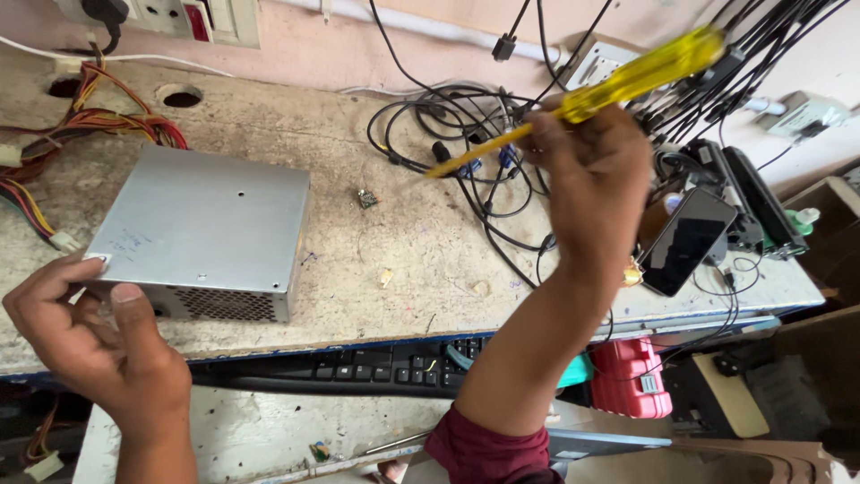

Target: The person uses a yellow screwdriver to remove screws from a computer power supply unit on a cluttered workbench. They then handle the power supply's multi-colored wires and connectors, inspecting them while seated.

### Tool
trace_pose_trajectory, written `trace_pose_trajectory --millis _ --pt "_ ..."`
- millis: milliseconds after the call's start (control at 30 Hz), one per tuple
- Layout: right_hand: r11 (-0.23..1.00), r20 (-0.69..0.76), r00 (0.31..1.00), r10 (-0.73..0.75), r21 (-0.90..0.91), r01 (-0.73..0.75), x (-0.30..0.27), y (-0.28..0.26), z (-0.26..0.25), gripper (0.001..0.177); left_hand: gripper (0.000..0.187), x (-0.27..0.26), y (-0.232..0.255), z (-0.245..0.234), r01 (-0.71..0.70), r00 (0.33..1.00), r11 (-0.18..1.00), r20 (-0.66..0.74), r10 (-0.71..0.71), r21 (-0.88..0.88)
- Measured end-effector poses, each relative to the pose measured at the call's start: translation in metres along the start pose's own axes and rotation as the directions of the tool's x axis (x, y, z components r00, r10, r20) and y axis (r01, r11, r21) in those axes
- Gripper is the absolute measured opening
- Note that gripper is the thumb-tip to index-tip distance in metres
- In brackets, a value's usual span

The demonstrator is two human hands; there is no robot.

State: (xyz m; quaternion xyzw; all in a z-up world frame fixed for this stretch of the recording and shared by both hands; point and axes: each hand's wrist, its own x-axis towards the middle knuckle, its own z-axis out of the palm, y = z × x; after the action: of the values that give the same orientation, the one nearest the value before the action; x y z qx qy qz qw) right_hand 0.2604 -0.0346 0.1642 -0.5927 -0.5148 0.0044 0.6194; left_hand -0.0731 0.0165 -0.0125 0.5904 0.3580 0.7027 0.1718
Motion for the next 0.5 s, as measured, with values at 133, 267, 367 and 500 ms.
trace_pose_trajectory --millis 133,267,367,500 --pt "0.999 0.096 0.995 0.009 0.03 -0.012 0.005 0.007 0.018 0.011 0.038 0.002 0.002 0.0 0.01 1.0 1.0 -0.003 -0.01 -0.019" --pt "0.997 0.171 0.984 0.059 0.043 -0.067 0.004 0.008 0.024 0.016 0.037 0.004 0.001 0.0 0.006 1.0 0.999 0.0 -0.006 0.032" --pt "0.98 0.208 0.977 0.044 0.179 -0.082 0.002 0.005 0.02 0.019 0.037 0.003 -0.001 -0.002 -0.025 1.0 0.999 0.009 0.024 0.043" --pt "0.97 0.149 0.988 0.047 0.229 -0.081 0.0 0.0 0.011 0.019 0.036 0.001 -0.007 -0.004 -0.039 0.999 0.998 0.016 0.038 0.047"
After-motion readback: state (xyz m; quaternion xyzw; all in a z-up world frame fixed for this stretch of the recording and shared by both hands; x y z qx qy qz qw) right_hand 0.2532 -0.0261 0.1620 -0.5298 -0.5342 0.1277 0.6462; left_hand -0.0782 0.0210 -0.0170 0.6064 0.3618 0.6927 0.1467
